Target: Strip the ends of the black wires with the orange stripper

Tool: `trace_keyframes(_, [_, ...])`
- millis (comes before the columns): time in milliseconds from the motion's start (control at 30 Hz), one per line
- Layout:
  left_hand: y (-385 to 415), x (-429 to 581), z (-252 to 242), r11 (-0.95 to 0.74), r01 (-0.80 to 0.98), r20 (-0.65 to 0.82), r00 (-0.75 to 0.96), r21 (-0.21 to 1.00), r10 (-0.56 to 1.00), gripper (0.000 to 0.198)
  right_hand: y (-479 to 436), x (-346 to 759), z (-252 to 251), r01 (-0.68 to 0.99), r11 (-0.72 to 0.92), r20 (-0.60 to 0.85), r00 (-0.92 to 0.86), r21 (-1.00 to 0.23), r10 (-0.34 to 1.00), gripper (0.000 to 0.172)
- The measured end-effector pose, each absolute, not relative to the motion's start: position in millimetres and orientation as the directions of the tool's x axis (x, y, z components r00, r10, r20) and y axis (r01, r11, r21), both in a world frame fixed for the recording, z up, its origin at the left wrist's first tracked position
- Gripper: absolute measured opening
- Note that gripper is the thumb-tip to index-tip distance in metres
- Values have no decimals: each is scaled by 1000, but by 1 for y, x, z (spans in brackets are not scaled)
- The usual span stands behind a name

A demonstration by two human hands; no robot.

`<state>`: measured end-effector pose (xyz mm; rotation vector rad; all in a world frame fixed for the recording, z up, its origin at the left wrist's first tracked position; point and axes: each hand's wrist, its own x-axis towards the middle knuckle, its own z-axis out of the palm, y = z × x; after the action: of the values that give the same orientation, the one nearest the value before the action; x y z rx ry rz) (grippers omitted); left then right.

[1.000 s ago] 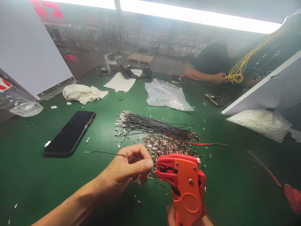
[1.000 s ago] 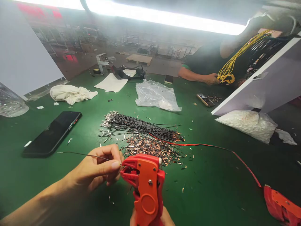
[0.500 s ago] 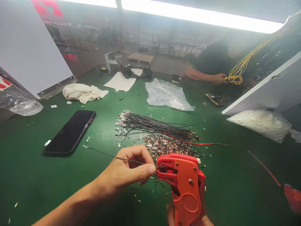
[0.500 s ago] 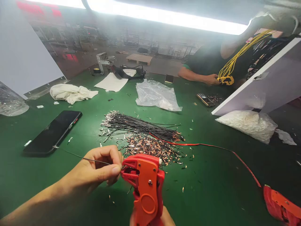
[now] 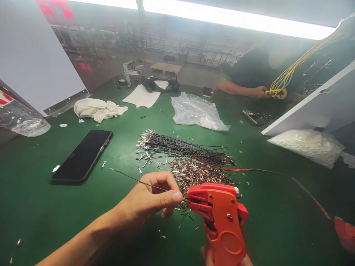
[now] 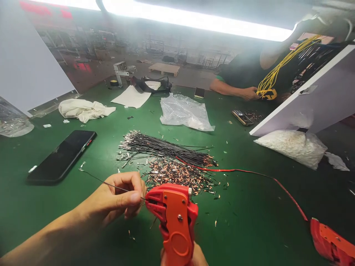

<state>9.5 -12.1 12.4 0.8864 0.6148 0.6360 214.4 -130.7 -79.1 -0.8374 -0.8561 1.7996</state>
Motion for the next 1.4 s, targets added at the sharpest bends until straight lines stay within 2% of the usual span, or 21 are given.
trace_keyframes(100, [-11, 9, 11, 481, -244, -223, 656, 842, 721, 32, -112, 208, -100, -460, -270, -143, -292, -846, 946, 52])
trace_keyframes(167, [-10, 8, 12, 486, -222, -239, 656, 845, 716, 33, -106, 208, -110, -463, -247, -128, -272, -852, 954, 59])
trace_keyframes(233, [-10, 8, 12, 490, -197, -260, 651, 849, 713, 33, -105, 209, -116, -465, -231, -119, -258, -855, 959, 55])
trace_keyframes(367, [-11, 11, 11, 479, -195, -283, 597, 856, 750, 38, -104, 210, -124, -461, -229, -117, -259, -858, 959, 29])
trace_keyframes(433, [-12, 12, 11, 471, -194, -291, 571, 861, 768, 39, -102, 211, -126, -452, -237, -126, -262, -860, 957, 22])
trace_keyframes(1033, [-10, 9, 14, 427, -126, -282, 580, 896, 764, 40, -105, 208, -80, -398, -315, -201, -302, -862, 932, 30])
trace_keyframes(1400, [-9, 11, 12, 460, -147, -298, 584, 876, 755, 41, -84, 191, -103, -463, -279, -205, -204, -841, 957, 22])
